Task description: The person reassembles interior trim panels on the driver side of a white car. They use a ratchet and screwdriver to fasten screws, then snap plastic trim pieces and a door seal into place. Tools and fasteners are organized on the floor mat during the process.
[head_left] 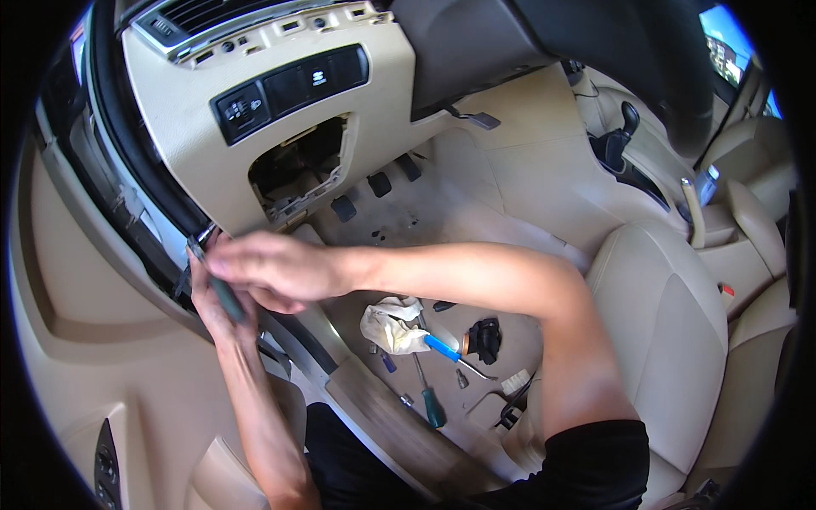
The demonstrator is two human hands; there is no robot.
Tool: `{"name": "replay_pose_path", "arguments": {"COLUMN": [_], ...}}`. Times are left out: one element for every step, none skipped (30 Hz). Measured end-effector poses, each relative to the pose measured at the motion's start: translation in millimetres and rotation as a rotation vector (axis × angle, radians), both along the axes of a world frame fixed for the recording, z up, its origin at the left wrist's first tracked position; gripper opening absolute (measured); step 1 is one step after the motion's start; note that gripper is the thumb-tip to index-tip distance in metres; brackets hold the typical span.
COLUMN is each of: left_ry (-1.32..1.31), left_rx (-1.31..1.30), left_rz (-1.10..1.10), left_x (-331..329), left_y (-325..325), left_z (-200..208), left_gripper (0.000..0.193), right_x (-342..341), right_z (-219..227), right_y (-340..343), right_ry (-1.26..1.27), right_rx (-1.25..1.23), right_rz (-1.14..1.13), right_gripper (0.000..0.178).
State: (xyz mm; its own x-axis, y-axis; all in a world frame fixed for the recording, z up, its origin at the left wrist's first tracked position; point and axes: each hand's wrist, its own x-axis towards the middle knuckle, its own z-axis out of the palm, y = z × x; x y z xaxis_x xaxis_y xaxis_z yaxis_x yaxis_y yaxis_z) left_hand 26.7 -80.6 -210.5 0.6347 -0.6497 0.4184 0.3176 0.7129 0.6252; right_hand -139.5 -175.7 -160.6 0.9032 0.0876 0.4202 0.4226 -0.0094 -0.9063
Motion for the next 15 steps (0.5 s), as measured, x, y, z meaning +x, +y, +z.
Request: {"name": "replay_pose_path", "arguments": {"left_ry": [-0.004,-0.050,0.014,0.067,0.062,0.071,0.146,0.085,0.087,0.011,0.033,0.008,0.019,-0.011,-0.254], "left_rx": [0.005,-0.020,0.020,0.120,0.130,0.139,0.187,0.137,0.128,0.085,0.065,0.052,0.155,0.224,0.217], "left_rz": [-0.066,-0.135,-0.046,0.029,0.015,0.026,0.084,0.071,0.096,0.101,0.026,0.003,0.025,0.030,-0.180], "left_x": [-1,-1,-4,-3,-6,-6,-7,-6,-5,-2,3,6,12,13,21], "left_y": [0,2,1,4,2,2,1,2,1,0,-1,-2,0,0,1], "left_z": [0,2,2,4,4,5,5,4,4,3,2,-1,-1,-6,-3], "left_gripper": [0.046,0.047,0.048,0.048,0.047,0.047,0.046,0.044,0.043,0.042,0.042,0.045,0.047,0.048,0.049], "right_x": [2,1,1,1,0,1,-2,-3,-4,-4,-4,-4,-3,-2,-1], "right_z": [-1,-1,-1,0,0,0,0,1,1,2,2,3,4,4,4], "right_y": [1,2,3,4,5,7,8,9,10,9,9,7,6,4,3], "right_ry": [0.119,0.180,0.170,0.205,0.138,-0.027,-0.001,-0.094,0.053,0.212,0.210,0.266,0.204,0.145,-0.056], "right_rx": [-0.115,-0.171,-0.058,0.038,0.111,0.187,0.211,0.233,0.124,-0.004,-0.186,-0.145,-0.067,0.015,0.129], "right_rz": [-0.100,-0.184,-0.147,-0.138,-0.026,0.090,0.017,0.018,-0.089,-0.186,-0.288,-0.290,-0.171,-0.078,0.051], "right_gripper": [0.050,0.052,0.053,0.056,0.059,0.059,0.058,0.058,0.058,0.058,0.063,0.066,0.067,0.068,0.066]}}
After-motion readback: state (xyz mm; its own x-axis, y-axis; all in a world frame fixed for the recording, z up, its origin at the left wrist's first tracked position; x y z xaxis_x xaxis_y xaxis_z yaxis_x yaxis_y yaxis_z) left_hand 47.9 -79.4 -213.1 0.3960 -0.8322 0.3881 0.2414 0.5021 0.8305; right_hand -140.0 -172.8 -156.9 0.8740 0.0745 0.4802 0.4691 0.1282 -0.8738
